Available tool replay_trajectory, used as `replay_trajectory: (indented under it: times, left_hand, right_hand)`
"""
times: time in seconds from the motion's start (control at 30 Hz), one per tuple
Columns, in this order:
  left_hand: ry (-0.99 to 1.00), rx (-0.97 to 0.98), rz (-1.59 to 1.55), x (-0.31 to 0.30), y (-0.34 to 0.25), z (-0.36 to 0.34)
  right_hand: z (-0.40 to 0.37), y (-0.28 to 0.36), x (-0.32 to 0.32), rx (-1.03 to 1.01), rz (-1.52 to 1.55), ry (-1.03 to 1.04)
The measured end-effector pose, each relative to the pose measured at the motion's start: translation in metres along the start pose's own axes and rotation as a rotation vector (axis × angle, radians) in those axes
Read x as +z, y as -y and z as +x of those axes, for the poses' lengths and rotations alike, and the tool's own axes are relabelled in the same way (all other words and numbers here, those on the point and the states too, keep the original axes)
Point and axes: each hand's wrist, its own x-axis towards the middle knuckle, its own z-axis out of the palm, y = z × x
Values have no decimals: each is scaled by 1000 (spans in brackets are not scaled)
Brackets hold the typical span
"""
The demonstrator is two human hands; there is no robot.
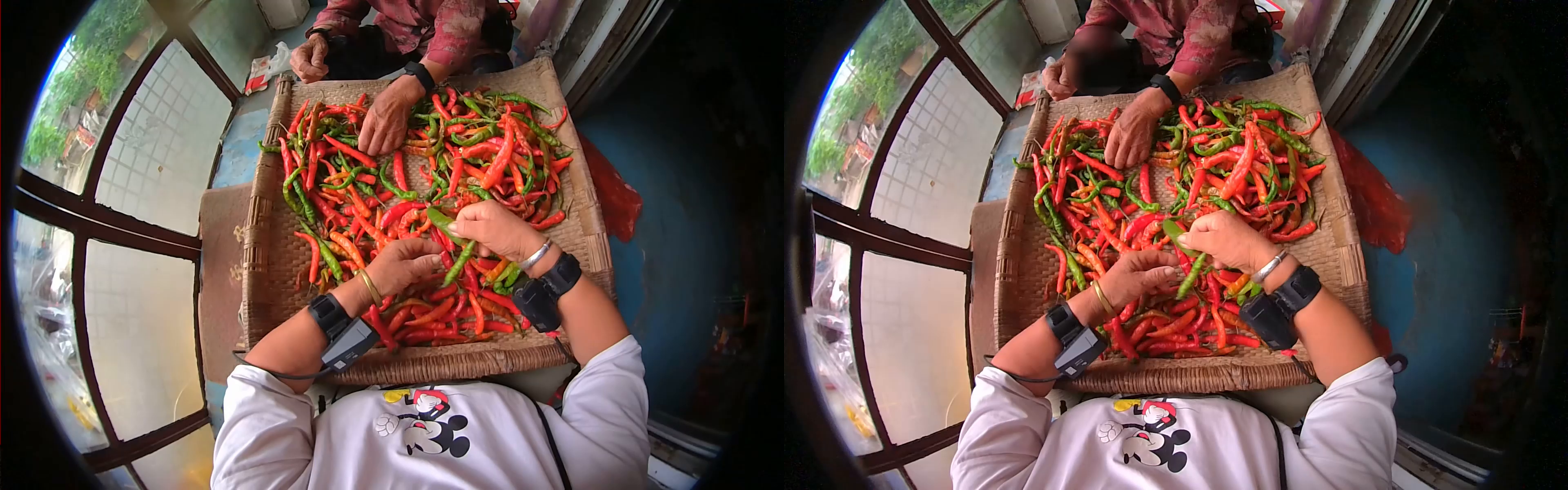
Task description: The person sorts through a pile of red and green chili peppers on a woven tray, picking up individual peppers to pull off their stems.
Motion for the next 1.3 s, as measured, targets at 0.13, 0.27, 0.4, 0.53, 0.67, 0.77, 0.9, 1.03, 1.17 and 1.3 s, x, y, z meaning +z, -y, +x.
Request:
replay_trajectory:
  times: [0.13,0.27,0.4,0.53,0.67,0.77,0.9,1.03,1.17,1.3]
  left_hand:
    - [95,-9,-186,6,-7,-5]
    - [26,42,-205,10,-5,-4]
    - [-30,33,-215,12,0,-2]
    - [-52,-4,-187,12,-6,-3]
    - [-41,25,39,5,10,3]
    - [-16,86,206,10,9,1]
    - [-44,105,199,13,-3,-6]
    - [-180,136,140,-3,-10,0]
    - [-481,315,-84,-29,-23,11]
    - [-467,220,-20,-32,-20,10]
  right_hand:
    - [0,2,23,11,289,26]
    - [-4,6,42,-3,339,-23]
    - [-2,2,41,-11,343,-17]
    - [-1,0,37,-23,383,-10]
    - [-2,6,38,-12,425,-22]
    - [-1,3,35,-32,302,49]
    - [2,-3,33,36,403,25]
    - [4,-5,30,7,508,-146]
    - [5,-5,12,-65,319,-289]
    - [1,0,-22,-405,-383,-746]
